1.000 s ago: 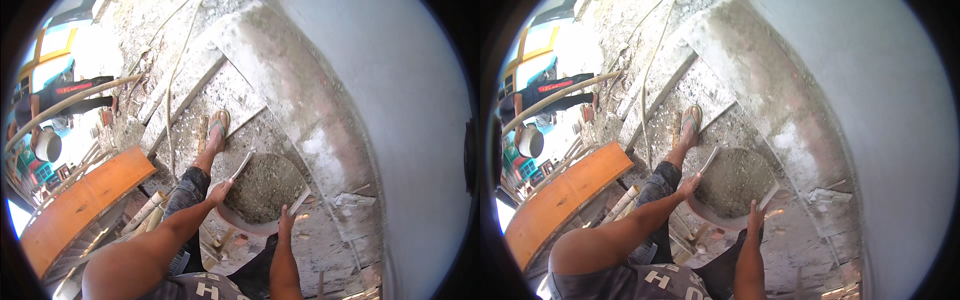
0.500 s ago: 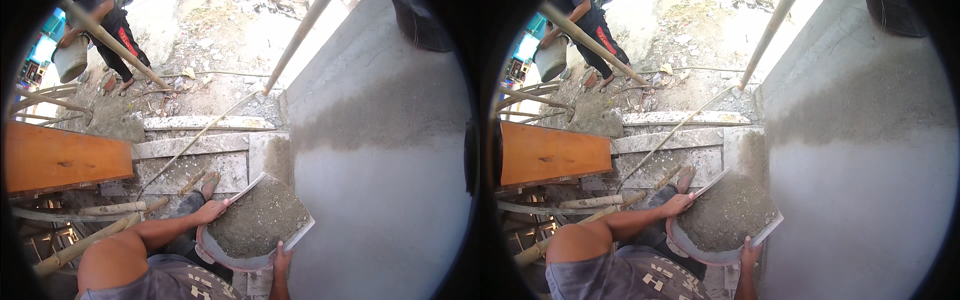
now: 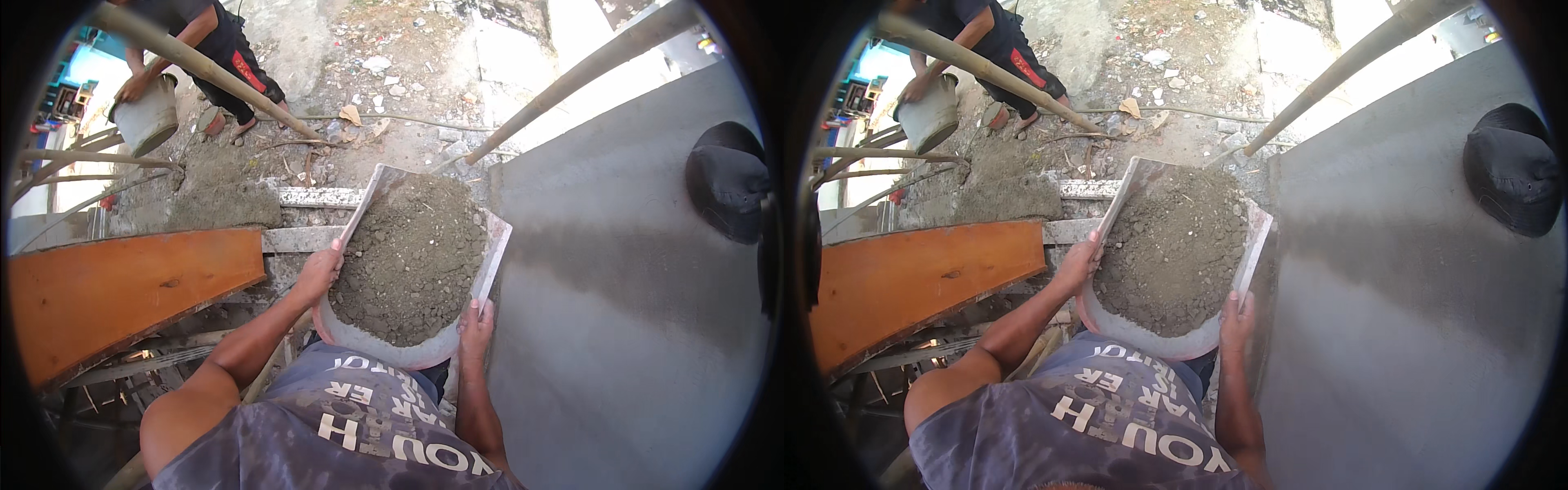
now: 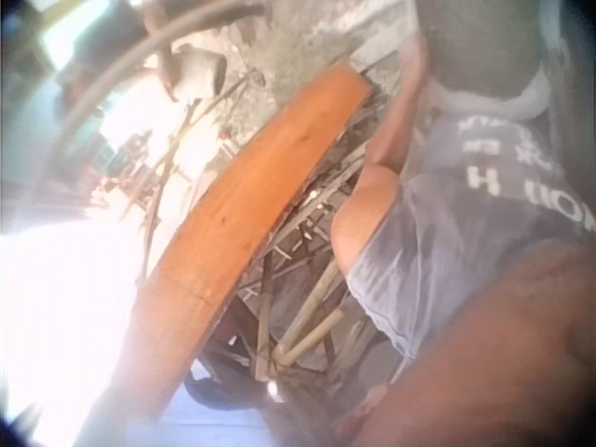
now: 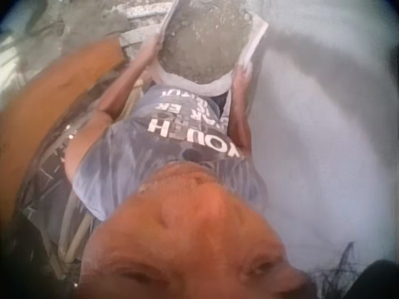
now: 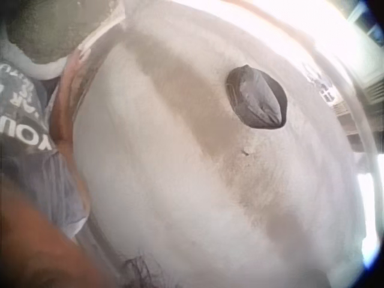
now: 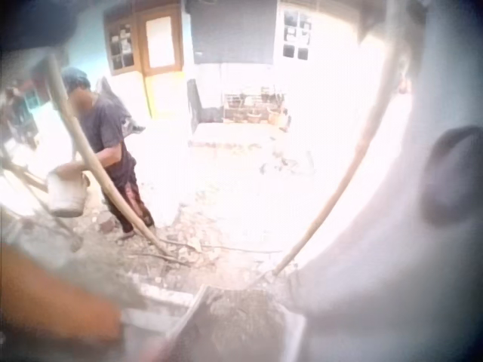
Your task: The person applies wet concrete to a vertical concrete pillar and adjacent wall. They use a trowel to scoop concrete from a handheld tray and spread it onto the surfaces, then use a wooden board to level and smooth the applied plaster.
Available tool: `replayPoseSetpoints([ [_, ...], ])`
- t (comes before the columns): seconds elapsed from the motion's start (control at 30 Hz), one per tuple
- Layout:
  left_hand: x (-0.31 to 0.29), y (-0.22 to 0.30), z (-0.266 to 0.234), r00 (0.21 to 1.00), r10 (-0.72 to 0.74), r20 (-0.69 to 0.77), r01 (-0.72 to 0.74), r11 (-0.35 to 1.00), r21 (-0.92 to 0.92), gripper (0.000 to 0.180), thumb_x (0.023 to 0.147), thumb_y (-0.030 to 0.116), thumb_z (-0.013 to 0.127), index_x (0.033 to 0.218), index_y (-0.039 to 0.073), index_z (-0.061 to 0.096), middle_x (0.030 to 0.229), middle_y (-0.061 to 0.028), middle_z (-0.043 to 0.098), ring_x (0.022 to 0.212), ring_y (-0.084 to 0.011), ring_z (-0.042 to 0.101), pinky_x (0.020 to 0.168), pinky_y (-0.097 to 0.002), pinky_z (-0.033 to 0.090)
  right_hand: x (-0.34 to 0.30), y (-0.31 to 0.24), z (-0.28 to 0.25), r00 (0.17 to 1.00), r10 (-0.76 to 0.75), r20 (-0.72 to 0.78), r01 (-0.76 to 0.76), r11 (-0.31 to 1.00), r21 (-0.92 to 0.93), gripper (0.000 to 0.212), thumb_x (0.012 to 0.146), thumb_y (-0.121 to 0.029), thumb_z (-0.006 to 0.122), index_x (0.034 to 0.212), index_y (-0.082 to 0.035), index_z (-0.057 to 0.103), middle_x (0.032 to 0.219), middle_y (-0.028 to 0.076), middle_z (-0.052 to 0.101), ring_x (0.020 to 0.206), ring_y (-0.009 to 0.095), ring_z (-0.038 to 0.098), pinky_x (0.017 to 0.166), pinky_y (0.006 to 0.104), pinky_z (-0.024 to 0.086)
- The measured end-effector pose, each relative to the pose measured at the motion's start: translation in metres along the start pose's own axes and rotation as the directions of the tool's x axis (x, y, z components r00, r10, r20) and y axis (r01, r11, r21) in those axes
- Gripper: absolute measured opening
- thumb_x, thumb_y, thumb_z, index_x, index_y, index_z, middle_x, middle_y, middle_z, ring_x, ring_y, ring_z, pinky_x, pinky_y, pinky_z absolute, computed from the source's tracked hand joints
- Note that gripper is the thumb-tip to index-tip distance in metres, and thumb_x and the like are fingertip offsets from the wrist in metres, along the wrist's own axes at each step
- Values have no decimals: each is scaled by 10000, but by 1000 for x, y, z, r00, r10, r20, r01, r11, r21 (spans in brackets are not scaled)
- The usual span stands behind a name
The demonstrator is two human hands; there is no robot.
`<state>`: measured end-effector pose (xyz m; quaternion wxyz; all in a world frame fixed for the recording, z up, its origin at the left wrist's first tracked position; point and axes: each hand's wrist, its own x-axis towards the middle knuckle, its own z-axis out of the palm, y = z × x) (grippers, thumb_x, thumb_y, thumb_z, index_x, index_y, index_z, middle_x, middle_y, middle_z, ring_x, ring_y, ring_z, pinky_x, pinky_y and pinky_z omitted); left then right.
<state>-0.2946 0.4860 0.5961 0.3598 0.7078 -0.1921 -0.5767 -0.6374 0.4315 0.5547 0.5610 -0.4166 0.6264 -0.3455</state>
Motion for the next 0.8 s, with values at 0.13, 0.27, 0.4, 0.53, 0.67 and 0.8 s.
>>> replayPoseSetpoints([
  [0.13, -16, 11, -25, 994, 37, -108, -56, 983, -176, 590, 958, 656, 356, 691, 136, 439, 568, 68, 332, 475, -50, 284, 442, -220, 208, 26, -31, 10, 993, -82, 86, 72, 991, 116, 225, 1019, -317, 487, 959, -100, 477, 620, -48, 411, 494, 39, 376, 427, 213, 313],
  [0.27, -7, 39, -16, 949, 157, -275, -238, 926, -293, 590, 950, 674, 353, 714, 139, 434, 562, 77, 319, 460, -48, 264, 432, -218, 204, 96, -73, 27, 978, -158, 139, 139, 980, 139, 274, 1032, -340, 455, 912, -95, 479, 606, -46, 413, 502, 34, 380, 434, 212, 312],
  [0.4, -16, 44, -5, 918, 224, -327, -321, 904, -281, 559, 964, 639, 375, 742, 130, 445, 563, 79, 322, 453, -44, 270, 427, -219, 209, 109, -88, 38, 902, -368, 225, 347, 929, 131, 308, 1030, -364, 456, 884, -94, 484, 603, -45, 417, 505, 31, 378, 439, 212, 309],
  [0.53, -7, 50, -15, 888, 291, -355, -409, 854, -321, 557, 957, 635, 404, 744, 123, 452, 557, 74, 323, 444, -45, 276, 420, -214, 221, 110, -100, 41, 907, -368, 205, 321, 919, 227, 296, 1025, -367, 472, 904, -98, 504, 614, -55, 419, 508, 29, 380, 440, 211, 310],
  [0.67, 18, 53, -32, 910, 240, -339, -368, 843, -392, 551, 944, 646, 423, 863, 104, 488, 632, 54, 373, 465, -52, 300, 433, -210, 256, 120, -105, 49, 904, -388, 180, 358, 916, 180, 272, 1024, -352, 476, 973, -92, 539, 664, -49, 444, 539, 29, 401, 468, 207, 336],
  [0.8, 79, 65, -48, 906, 346, -245, -414, 844, -340, 535, 945, 628, 442, 1158, 139, 486, 720, 45, 406, 498, -56, 330, 465, -210, 298, 147, -95, 62, 900, -418, 122, 427, 903, -55, 399, 975, -450, 533, 1058, -60, 549, 892, 94, 578, 818, 161, 548, 772, 317, 452],
])
